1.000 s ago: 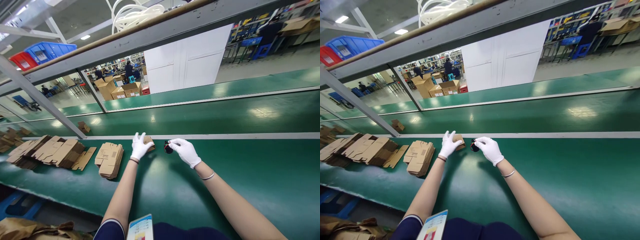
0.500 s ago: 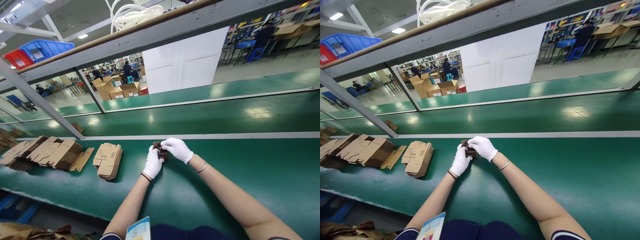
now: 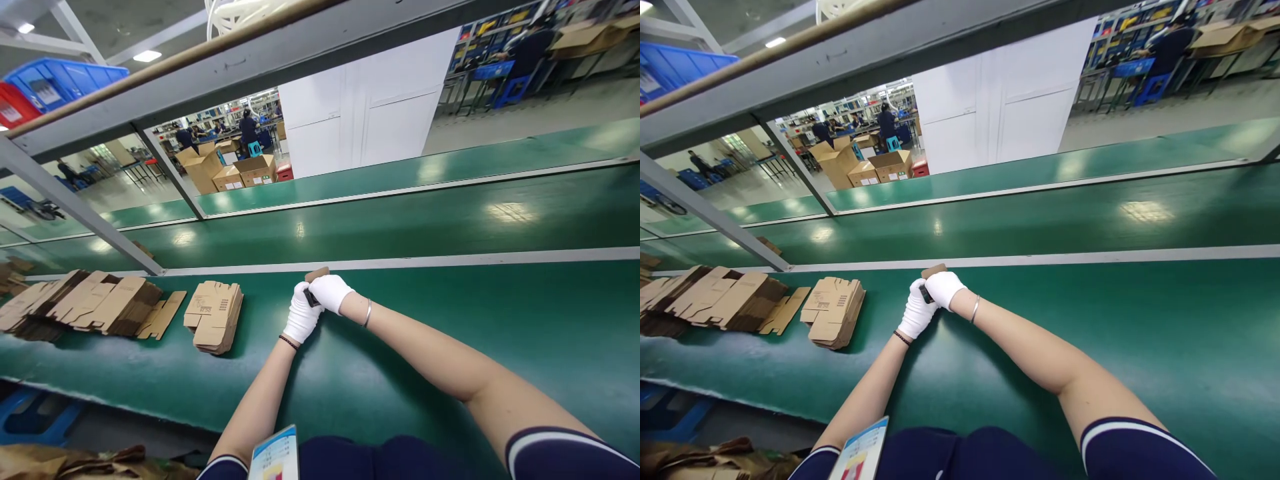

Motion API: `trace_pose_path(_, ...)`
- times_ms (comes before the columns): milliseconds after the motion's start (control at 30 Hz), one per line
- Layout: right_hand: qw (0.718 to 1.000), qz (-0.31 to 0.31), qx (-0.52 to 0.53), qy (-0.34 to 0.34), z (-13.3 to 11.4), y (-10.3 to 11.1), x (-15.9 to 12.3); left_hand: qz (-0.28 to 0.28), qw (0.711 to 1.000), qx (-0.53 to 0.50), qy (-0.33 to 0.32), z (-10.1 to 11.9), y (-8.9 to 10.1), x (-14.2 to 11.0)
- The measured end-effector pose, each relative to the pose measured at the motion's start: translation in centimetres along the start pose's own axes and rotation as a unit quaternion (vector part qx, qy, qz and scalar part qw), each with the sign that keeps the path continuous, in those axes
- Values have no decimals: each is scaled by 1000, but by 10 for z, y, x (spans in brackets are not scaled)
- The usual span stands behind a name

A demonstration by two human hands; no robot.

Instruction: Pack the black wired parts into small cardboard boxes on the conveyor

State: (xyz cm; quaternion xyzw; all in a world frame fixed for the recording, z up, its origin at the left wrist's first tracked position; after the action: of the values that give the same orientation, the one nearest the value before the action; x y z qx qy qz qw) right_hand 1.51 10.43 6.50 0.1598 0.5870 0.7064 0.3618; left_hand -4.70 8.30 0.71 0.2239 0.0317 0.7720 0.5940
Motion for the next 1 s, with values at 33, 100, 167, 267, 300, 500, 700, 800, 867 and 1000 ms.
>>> trace_pose_path(33, 1000, 8, -2, 5, 0, 0, -3, 1, 1000, 0, 4, -1, 1, 1)
trace_pose_path(100, 1000, 20, -5, 23, 0, 0, -10, 2, 1000, 0, 9, -2, 3, 1)
trace_pose_path(167, 999, 23, -9, 46, -2, -1, -16, 1, 1000, 0, 11, -2, 3, 1)
trace_pose_path(267, 998, 16, -13, 62, -5, -2, -17, -1, 1000, 3, 14, -1, 2, 1)
trace_pose_path(300, 998, 13, -13, 62, -6, -2, -16, -2, 1000, 4, 13, 0, 1, 1)
trace_pose_path(500, 998, 10, -5, 56, -1, 7, -16, -18, 1000, 9, -3, 4, 2, 5)
trace_pose_path(700, 996, 38, 57, -61, 20, -8, -39, -27, 995, 42, -91, 30, 11, -4)
trace_pose_path(800, 993, 16, 67, -97, 21, -35, -39, 21, 986, 115, -122, 47, 50, 3)
trace_pose_path(867, 991, 14, 64, -119, 32, -47, -32, 81, 974, 190, -93, 51, 99, 15)
trace_pose_path(1000, 981, 22, 55, -187, 88, -55, -11, 214, 903, 364, 82, 35, 220, 31)
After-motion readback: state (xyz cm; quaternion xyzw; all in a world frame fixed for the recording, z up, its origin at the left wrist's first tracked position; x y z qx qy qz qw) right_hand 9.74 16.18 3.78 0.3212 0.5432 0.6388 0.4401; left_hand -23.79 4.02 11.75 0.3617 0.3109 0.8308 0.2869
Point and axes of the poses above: each hand's wrist, its own x-axis towards the middle knuckle, its own y-axis out of the back of the hand, z = x × y, the point moved 9 cm from there along x, towards the middle knuckle, and after that the axes turned 15 degrees about -x, right-handed, at the moved point
